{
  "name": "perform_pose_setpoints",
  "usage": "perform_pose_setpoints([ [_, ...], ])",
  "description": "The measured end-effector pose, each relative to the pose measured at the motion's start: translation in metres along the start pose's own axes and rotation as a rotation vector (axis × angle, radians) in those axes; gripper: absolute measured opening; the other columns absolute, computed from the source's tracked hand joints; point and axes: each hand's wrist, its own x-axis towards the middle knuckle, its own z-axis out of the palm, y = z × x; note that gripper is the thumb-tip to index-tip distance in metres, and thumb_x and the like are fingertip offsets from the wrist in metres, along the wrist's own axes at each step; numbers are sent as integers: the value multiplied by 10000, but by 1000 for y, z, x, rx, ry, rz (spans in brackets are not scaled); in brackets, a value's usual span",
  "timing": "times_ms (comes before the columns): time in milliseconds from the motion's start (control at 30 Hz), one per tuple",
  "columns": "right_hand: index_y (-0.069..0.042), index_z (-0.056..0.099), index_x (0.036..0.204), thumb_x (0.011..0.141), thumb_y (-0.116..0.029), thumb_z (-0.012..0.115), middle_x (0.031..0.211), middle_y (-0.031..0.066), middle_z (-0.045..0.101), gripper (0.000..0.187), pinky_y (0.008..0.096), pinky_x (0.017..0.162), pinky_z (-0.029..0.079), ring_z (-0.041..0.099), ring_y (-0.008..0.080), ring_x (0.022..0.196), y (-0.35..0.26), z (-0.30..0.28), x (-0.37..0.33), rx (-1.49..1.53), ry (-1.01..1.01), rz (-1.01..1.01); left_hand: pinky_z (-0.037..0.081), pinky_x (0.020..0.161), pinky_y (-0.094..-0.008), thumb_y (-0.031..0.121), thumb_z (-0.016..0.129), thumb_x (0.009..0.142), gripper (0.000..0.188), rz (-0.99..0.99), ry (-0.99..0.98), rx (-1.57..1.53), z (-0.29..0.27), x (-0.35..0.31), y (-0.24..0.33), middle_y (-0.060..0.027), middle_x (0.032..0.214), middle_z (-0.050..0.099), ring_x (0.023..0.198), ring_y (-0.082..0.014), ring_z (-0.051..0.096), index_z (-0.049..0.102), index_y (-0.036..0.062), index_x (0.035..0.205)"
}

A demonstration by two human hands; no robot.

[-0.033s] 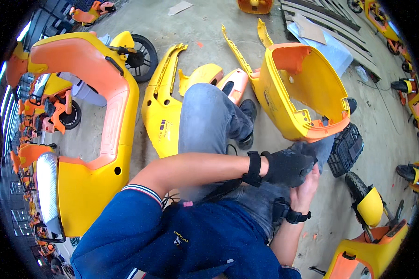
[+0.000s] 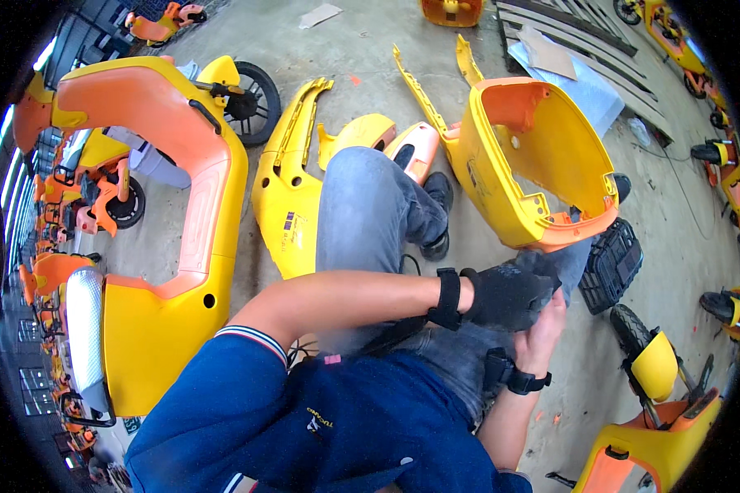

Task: The person sits on the floor and assembles parts of a yellow and orange children's scooter. They handle a yellow plastic body part, insert a screw, and use a screwdriver to tighten it into place.

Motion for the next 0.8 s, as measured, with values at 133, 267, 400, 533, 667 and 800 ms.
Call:
perform_pose_setpoints([
  [133,-10,586,1205,977,-79,479,1181,91,643,262,323,852,524,638,183,987,-3,-77,14,47,-60,-5,472,785,-416,114,617,759,203,38,-41,87,-25,-7,22,-200,937,633,895,-333,626,576,10,929],
  [267,3,606,1146,998,-162,514,1121,70,658,240,320,857,516,635,175,970,-23,8,3,-26,141,-53,465,816,-414,72,613,743,243,85,406,-5,-10,-10,23,-230,1020,605,976,-351,601,569,-9,967],
  [400,-2,622,1147,997,-129,496,1104,58,672,234,310,862,512,639,160,973,-19,14,3,-121,98,-19,467,784,-441,68,613,742,280,-93,60,-150,-7,-15,19,-242,1009,604,940,-373,599,566,-34,999],
  [533,3,626,1159,992,-132,500,1046,31,678,249,278,827,514,636,141,906,6,-1,11,-385,59,-118,484,706,-420,98,628,773,218,-182,-130,-33,12,-24,25,-185,842,639,754,-322,618,584,-4,961],
  [667,4,589,1232,977,-121,518,1141,44,649,293,274,887,481,607,137,983,6,3,3,-93,118,-7,476,751,-402,103,609,794,167,-216,-83,-249,20,-34,24,-181,938,652,943,-278,626,604,1,926],
  [800,-2,562,1282,998,-193,508,1199,44,620,347,290,948,443,577,144,1051,1,1,-6,-289,136,-45,460,804,-420,173,614,823,228,-59,118,340,60,-16,-6,-195,961,623,949,-330,602,597,4,975],
])
